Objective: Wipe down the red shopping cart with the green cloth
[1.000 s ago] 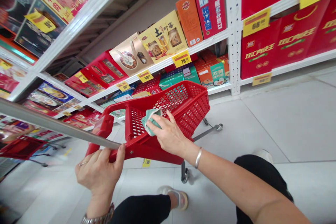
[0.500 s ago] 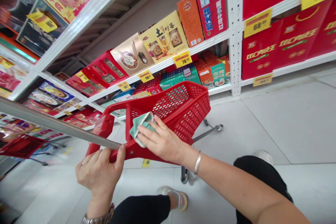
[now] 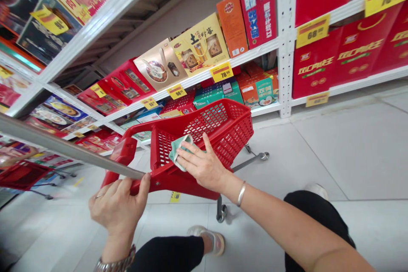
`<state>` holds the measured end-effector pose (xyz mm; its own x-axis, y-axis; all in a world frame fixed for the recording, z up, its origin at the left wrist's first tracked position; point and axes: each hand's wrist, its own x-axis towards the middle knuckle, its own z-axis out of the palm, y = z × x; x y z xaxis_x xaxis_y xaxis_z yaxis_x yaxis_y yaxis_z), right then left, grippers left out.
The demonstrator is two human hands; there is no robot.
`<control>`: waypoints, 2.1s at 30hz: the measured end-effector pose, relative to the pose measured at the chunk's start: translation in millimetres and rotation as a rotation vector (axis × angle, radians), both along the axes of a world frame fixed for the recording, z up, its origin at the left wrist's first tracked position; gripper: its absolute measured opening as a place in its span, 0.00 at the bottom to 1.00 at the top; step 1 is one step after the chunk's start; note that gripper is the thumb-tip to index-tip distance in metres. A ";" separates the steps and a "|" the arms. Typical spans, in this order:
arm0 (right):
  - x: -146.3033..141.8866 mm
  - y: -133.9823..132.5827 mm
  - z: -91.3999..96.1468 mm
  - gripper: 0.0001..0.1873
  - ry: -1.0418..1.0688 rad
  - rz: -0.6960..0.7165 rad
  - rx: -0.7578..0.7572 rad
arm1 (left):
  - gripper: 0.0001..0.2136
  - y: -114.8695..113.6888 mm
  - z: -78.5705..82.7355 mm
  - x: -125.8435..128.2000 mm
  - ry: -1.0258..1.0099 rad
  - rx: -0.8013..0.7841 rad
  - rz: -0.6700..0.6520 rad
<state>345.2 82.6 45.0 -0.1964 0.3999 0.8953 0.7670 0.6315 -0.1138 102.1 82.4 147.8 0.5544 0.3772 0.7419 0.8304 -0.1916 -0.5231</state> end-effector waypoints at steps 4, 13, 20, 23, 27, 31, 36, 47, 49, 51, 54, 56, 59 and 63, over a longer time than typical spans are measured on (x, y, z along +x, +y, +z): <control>7.5 8.4 -7.2 0.23 -0.029 0.025 -0.008 | 0.21 1.5 -1.0 -0.8 -0.042 -0.041 0.030; 15.5 13.6 -20.3 0.17 -0.027 -0.052 0.073 | 0.21 2.2 -2.0 -1.9 -0.084 -0.093 0.062; 34.3 26.0 -29.3 0.18 -0.002 -0.175 0.046 | 0.20 2.1 -2.1 -1.7 -0.058 -0.070 0.045; 38.3 30.4 -30.8 0.22 0.044 -0.237 -0.026 | 0.21 2.0 -2.2 -1.6 -0.053 -0.060 0.041; 36.8 32.2 -31.2 0.30 0.068 -0.248 -0.133 | 0.21 1.5 -1.9 -1.9 -0.079 -0.088 0.048; 33.4 30.5 -28.4 0.29 0.066 -0.263 -0.137 | 0.21 1.0 -1.6 -1.2 -0.121 -0.131 0.049; 34.2 29.6 -26.0 0.29 0.077 -0.278 -0.195 | 0.21 0.6 -2.2 -0.1 -0.148 -0.132 0.043; 24.8 17.1 -3.8 0.15 0.033 -0.130 0.030 | 0.19 -1.3 -8.7 -4.2 -0.090 -0.088 0.049; 16.9 10.8 2.0 0.13 -0.023 -0.006 0.072 | 0.19 -1.3 -10.0 -5.3 -0.119 -0.101 0.059; 11.4 8.5 2.0 0.11 -0.048 0.053 0.102 | 0.20 -1.6 -9.6 -5.4 -0.140 -0.117 0.063; 12.4 12.7 -6.0 0.12 -0.024 0.023 0.096 | 0.20 -2.1 -7.8 -4.5 -0.154 -0.151 0.058; 18.2 17.5 -12.1 0.13 -0.010 -0.024 0.085 | 0.20 -1.9 -7.8 -4.0 -0.164 -0.157 0.054; 28.4 22.5 -18.1 0.13 -0.015 -0.079 0.096 | 0.20 -1.0 -8.8 -3.1 -0.183 -0.145 0.054; 39.0 26.5 -24.4 0.12 -0.012 -0.151 0.114 | 0.21 0.0 -6.5 0.2 -0.202 -0.163 0.056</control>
<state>384.2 109.0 20.6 -0.1531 0.3214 0.9345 0.8552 0.5170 -0.0377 102.3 82.4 141.3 0.3763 0.5267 0.7622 0.9265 -0.2108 -0.3118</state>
